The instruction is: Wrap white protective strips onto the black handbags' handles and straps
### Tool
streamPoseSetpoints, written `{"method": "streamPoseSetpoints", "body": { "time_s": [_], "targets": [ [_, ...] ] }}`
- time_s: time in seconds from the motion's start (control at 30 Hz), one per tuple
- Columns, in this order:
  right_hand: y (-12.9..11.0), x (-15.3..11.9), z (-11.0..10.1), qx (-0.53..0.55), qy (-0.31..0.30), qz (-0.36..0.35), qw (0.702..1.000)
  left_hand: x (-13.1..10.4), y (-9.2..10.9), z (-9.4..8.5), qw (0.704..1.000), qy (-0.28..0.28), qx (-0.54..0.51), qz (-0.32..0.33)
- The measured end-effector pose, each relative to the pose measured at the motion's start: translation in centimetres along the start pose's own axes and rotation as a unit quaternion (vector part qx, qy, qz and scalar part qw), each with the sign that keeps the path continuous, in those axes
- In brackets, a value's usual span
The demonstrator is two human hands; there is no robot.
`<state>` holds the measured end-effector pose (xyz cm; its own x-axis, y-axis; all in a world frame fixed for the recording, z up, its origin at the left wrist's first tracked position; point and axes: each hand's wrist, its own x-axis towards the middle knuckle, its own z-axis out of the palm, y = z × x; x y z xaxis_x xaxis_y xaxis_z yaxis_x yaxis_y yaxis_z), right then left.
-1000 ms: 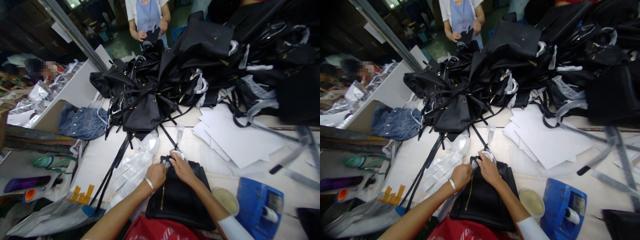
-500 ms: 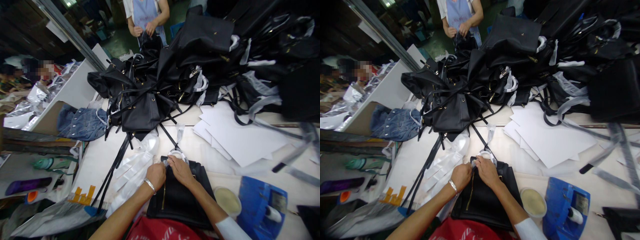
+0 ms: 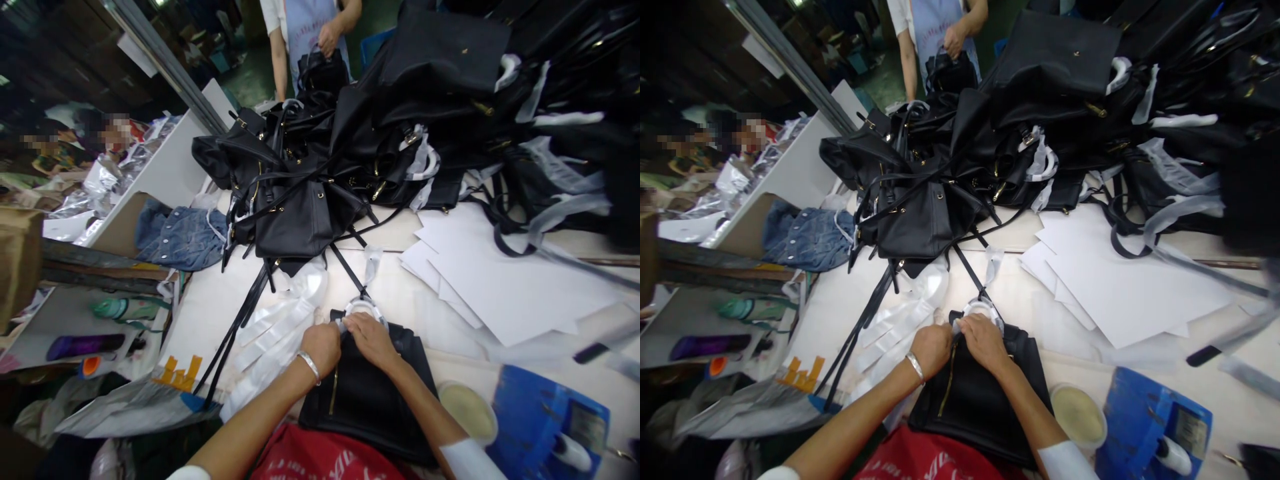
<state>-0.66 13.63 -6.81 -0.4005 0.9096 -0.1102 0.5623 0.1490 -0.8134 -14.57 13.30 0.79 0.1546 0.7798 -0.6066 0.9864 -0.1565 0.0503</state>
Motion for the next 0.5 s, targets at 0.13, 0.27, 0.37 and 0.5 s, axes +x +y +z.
{"method": "streamPoseSetpoints", "body": {
  "time_s": [0.13,0.27,0.37,0.5],
  "targets": [
    [0.1,-0.1,-0.2,0.028,-0.005,0.048,0.998,0.1,0.2,0.2,1.000,-0.002,0.007,-0.020],
    [0.2,-0.4,-0.2,0.051,0.004,0.047,0.998,0.4,0.7,0.1,1.000,-0.014,0.004,-0.019],
    [0.4,-0.7,-0.2,0.056,-0.017,0.008,0.998,0.7,1.3,0.1,1.000,-0.023,-0.015,0.002],
    [0.9,-1.1,-0.5,0.082,0.015,0.012,0.996,1.0,1.7,0.1,0.999,-0.026,-0.022,0.001]
  ]
}}
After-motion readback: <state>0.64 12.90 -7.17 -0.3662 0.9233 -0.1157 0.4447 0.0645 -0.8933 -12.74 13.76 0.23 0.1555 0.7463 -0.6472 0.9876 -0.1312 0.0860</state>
